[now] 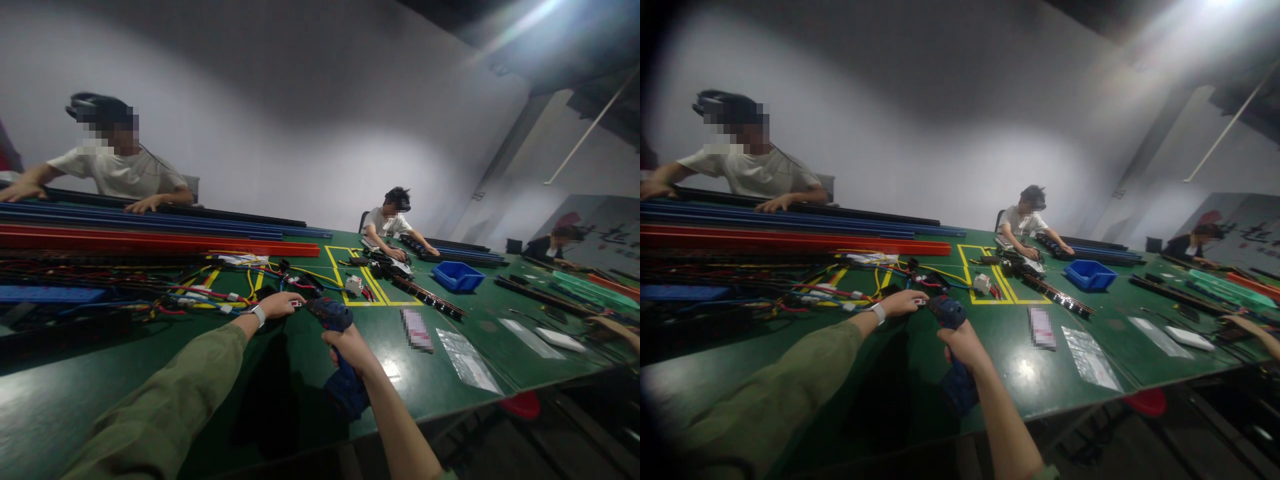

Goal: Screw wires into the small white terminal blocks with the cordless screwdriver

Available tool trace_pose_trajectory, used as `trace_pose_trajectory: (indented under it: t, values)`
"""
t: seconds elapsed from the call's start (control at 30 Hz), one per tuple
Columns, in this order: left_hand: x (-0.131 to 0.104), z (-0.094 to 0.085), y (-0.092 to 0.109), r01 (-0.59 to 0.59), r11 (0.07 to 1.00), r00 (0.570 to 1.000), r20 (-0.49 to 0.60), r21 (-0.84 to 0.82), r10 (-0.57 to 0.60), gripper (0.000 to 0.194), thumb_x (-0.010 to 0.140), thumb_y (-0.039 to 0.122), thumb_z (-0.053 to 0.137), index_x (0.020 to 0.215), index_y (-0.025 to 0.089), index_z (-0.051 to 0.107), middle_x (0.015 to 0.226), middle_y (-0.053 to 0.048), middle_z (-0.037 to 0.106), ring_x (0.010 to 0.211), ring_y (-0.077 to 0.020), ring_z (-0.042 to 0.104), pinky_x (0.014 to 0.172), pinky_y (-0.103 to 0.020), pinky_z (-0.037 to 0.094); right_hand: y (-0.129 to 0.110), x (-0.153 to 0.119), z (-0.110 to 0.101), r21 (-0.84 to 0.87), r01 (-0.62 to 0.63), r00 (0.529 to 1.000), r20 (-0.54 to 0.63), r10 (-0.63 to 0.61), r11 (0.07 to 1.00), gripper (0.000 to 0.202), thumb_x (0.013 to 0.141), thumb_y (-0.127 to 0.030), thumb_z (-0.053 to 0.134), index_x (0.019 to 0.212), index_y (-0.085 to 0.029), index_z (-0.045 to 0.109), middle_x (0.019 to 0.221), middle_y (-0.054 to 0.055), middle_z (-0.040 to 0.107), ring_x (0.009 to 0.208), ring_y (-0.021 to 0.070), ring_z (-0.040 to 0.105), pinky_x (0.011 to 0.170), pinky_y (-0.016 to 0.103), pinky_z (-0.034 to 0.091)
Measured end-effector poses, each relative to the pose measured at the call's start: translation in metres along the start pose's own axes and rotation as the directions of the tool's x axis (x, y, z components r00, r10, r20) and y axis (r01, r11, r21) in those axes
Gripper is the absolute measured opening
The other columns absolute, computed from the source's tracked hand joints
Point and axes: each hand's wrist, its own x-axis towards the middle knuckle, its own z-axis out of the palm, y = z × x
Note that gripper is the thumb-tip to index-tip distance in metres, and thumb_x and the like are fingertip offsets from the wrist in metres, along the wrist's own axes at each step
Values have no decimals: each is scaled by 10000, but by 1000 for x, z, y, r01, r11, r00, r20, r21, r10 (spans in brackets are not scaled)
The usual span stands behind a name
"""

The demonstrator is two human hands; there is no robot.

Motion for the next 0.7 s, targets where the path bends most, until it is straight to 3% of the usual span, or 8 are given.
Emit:
trace_pose_trajectory:
  t: [0.7]
  values:
    - [3, 4, -4, 2, 999, 1000, -7, -35, -2, 534, 689, 170, 533, 1203, 262, 643, 1183, -18, 681, 1031, -213, 616, 952, -279, 426, 3, 4, -1, 8, 57, 998, 5, -57, 998, 269, 711, -243, 570, 965, -187, 501, 408, -111, 424, 338, 121, 454, 359, 207, 333]
